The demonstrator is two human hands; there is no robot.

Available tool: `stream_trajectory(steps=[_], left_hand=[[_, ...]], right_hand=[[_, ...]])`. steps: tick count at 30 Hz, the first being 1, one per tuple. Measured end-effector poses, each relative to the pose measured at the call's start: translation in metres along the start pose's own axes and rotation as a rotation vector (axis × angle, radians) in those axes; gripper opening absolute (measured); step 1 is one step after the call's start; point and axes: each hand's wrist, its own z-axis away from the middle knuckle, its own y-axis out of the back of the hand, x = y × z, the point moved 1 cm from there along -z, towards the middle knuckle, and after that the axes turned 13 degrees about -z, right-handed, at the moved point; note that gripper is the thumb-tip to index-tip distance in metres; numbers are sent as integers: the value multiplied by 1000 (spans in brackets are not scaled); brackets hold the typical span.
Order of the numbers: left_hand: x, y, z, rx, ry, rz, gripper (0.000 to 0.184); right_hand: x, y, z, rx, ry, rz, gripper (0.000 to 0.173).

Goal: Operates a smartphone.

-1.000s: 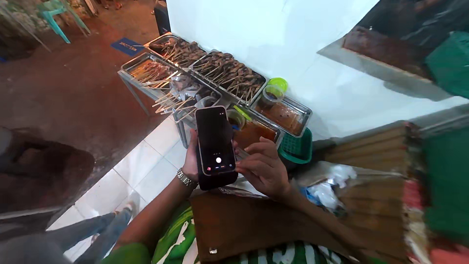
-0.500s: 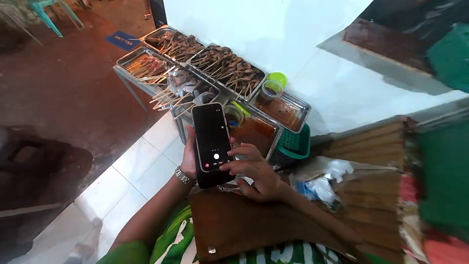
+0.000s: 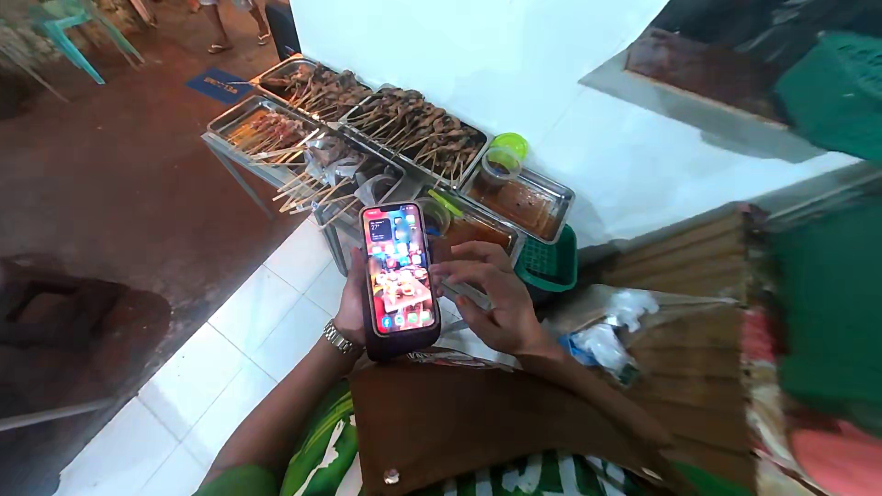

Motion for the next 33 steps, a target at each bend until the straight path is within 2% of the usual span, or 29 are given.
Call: stream_trajectory(steps=[7, 11, 13, 17, 21, 25, 29, 33], left_hand=[[-1, -3, -2, 57, -3, 9, 69], [-1, -3, -4, 92, -1, -6, 68], [0, -6, -4, 116, -13, -28, 67], [2, -5, -5, 80, -14, -20, 66], [5, -2, -6, -39, 55, 22, 74], [5, 3, -8, -11, 44, -13, 77], [9, -4, -11, -45, 29, 4, 70], [9, -3, -12, -59, 50, 38, 71]], right_hand=[[-7, -9, 5, -286, 143, 69, 16], [-9, -10, 4, -386, 155, 98, 17], [-8, -8, 6, -329, 182, 92, 17], [-6, 0, 9, -83, 231, 68, 15], [-1, 4, 10, 34, 201, 73, 11], [1, 2, 9, 44, 223, 92, 11], [3, 1, 8, 31, 235, 97, 10], [3, 1, 9, -77, 259, 81, 13]])
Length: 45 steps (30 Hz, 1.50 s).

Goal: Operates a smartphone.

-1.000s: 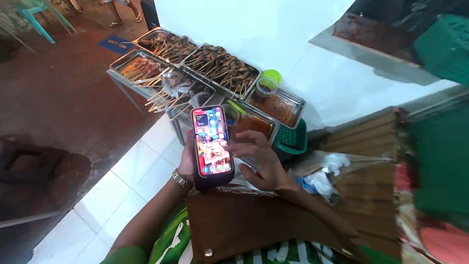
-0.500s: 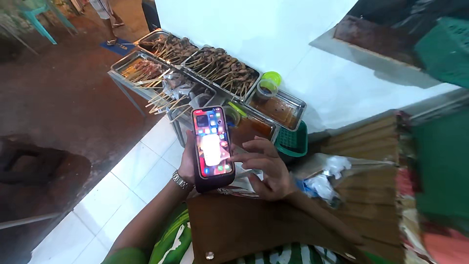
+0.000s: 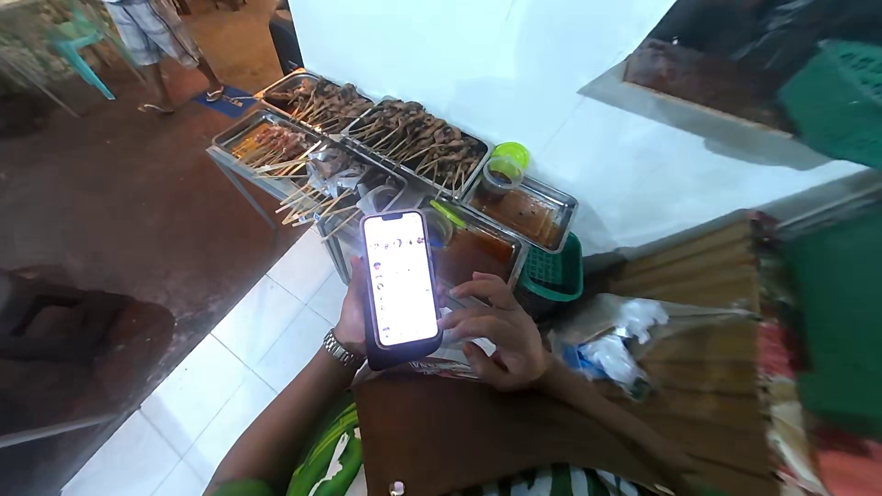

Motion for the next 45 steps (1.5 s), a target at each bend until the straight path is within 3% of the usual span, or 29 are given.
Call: stream_trajectory(steps=[4, 17, 28, 34, 45], left_hand=[[-2, 7, -1, 30, 27, 42, 78], [-6, 15, -6, 102, 55, 89, 91], [-5, 12, -7, 57, 35, 67, 86], [-6, -3, -3, 193, -103, -121, 61], [-17, -15, 6, 229, -16, -369, 63]], right_hand=[[0, -1, 1, -72, 1, -36, 15], [0, 1, 6, -67, 2, -43, 19], [-2, 1, 6, -123, -51, -54, 22], [5, 2, -16, -59, -179, 76, 35], [25, -7, -57, -189, -224, 283, 37]])
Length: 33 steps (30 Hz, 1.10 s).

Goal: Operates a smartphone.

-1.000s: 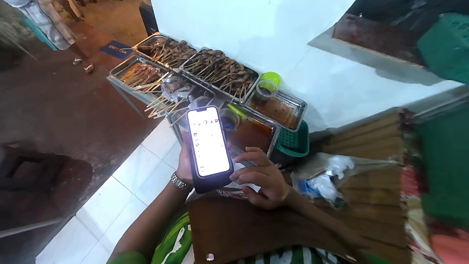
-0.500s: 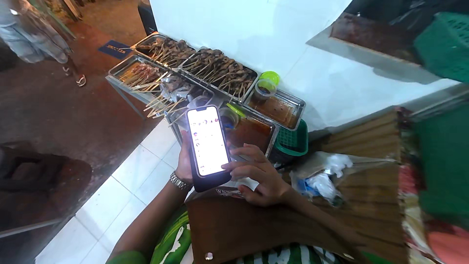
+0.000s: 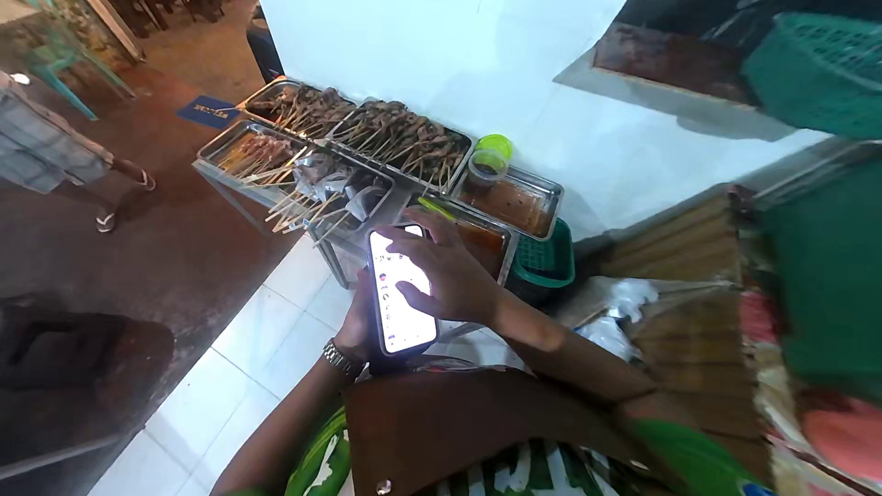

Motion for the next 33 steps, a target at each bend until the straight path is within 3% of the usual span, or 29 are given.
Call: stream_trajectory(steps=[4, 9, 13, 18, 25, 29, 33], left_hand=[[0, 6, 0, -47, -20, 102, 60], [9, 9, 2, -35, -38, 186, 61], [14, 11, 1, -93, -50, 265, 60], [14, 9, -1, -127, -50, 276, 60], [7, -4, 1, -37, -53, 49, 62], [6, 0, 1, 1, -54, 48, 62], [9, 3, 1, -99, -44, 164, 62]], right_hand=[[-8, 0, 15, -29, 20, -83, 35], [-13, 5, 43, 144, 132, -225, 23], [-19, 7, 55, 172, 170, -220, 19], [-18, 12, 49, 175, 60, -127, 30], [-1, 20, 19, 126, -48, 34, 39], [-7, 13, 31, 96, -23, 82, 39], [-11, 6, 49, 97, 92, -46, 31]])
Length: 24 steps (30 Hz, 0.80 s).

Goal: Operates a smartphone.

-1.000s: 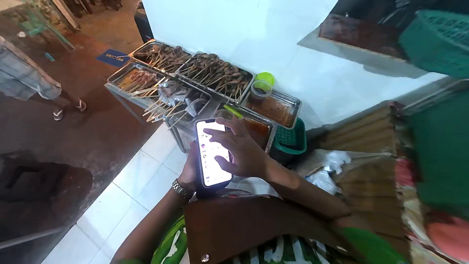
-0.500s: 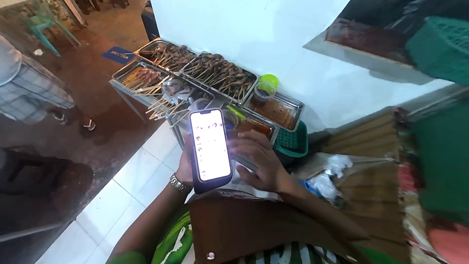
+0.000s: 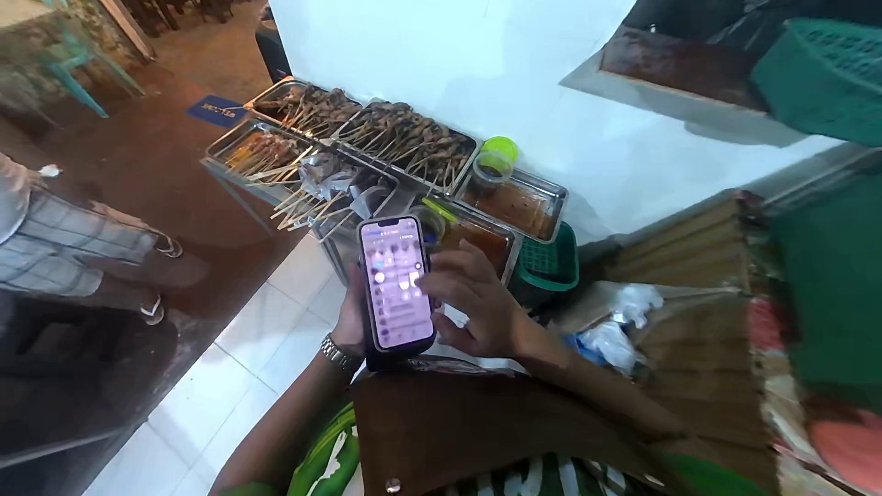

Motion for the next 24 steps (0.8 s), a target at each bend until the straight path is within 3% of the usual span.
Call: stream_trajectory(steps=[3, 12, 15, 20, 24], left_hand=[[2, 3, -2, -9, -31, 40, 61], [2, 8, -10, -127, 7, 130, 66], [1, 9, -10, -41, -1, 95, 66], [-1, 13, -10, -63, 12, 133, 66], [1, 11, -9, 56, 2, 63, 61]], right_hand=[[-5, -3, 8, 38, 108, -70, 24], [-5, -7, 15, -24, 161, -192, 20], [-3, -8, 13, -74, 129, -210, 23], [4, 0, 7, 120, -73, -72, 26], [0, -1, 10, 10, 45, -232, 24]])
